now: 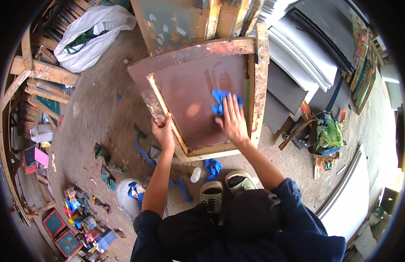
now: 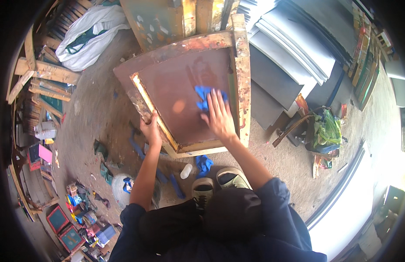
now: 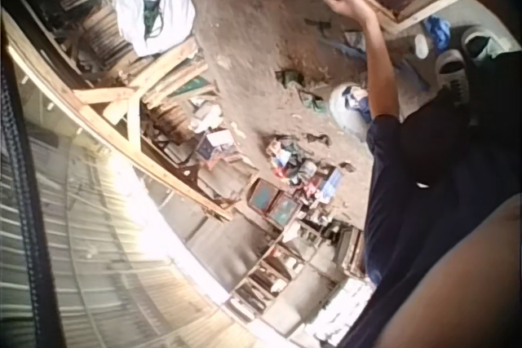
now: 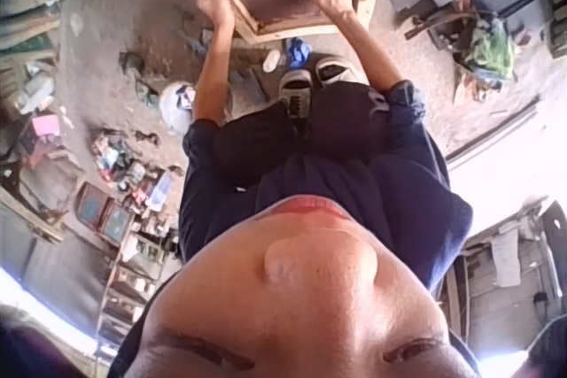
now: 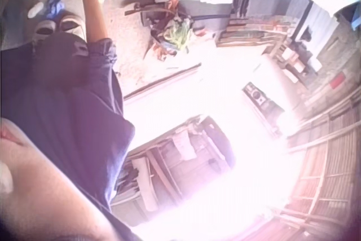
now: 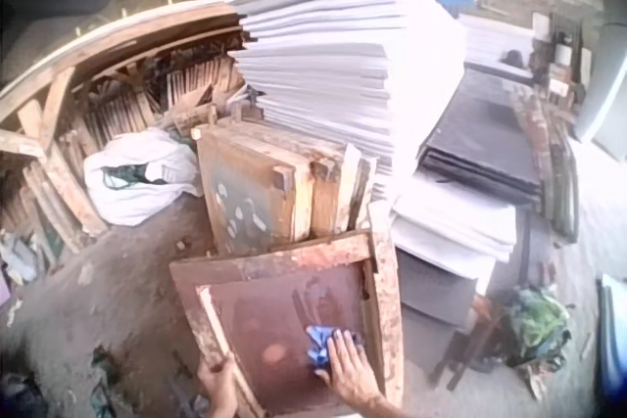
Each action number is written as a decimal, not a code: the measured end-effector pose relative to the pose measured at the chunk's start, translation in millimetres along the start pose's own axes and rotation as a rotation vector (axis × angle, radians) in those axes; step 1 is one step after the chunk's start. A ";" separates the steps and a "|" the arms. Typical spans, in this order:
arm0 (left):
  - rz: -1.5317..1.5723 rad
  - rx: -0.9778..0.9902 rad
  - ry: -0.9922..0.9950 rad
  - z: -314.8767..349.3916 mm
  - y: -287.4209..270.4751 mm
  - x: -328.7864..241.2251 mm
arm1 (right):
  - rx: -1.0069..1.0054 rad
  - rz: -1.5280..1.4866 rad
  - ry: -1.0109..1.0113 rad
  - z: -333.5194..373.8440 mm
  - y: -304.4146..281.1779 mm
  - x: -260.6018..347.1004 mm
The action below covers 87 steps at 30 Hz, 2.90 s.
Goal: The person scrubs the surface of a wooden frame with a small dark block, then wipes the frame with a blue cloth. They repeatedly apply liquid from a small white bottle onto the cloth and continue wiping the frame's surface and edges.
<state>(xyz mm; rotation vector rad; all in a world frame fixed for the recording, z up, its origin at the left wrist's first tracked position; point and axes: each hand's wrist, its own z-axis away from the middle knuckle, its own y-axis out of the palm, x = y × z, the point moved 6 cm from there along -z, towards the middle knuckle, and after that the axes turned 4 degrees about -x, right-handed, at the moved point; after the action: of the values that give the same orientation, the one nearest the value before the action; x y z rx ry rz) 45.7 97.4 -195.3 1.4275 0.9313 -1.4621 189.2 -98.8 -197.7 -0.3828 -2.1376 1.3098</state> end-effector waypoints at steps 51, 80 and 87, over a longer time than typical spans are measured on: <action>-0.625 0.055 0.873 19.6 10.2 -32.1 | -0.129 0.180 -0.130 -72.4 -24.8 23.1; -0.384 0.031 0.735 13.4 -1.6 -11.0 | 0.253 0.130 -0.147 59.3 28.7 21.4; -0.471 0.040 0.757 15.6 -0.9 -18.2 | 0.029 0.026 0.239 26.3 11.8 14.1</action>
<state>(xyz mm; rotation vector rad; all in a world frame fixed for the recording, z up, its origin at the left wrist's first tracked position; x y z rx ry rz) 38.8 84.5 -176.2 1.9258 1.8084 -1.2508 161.1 -104.4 -212.2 -0.5297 -1.9190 1.2406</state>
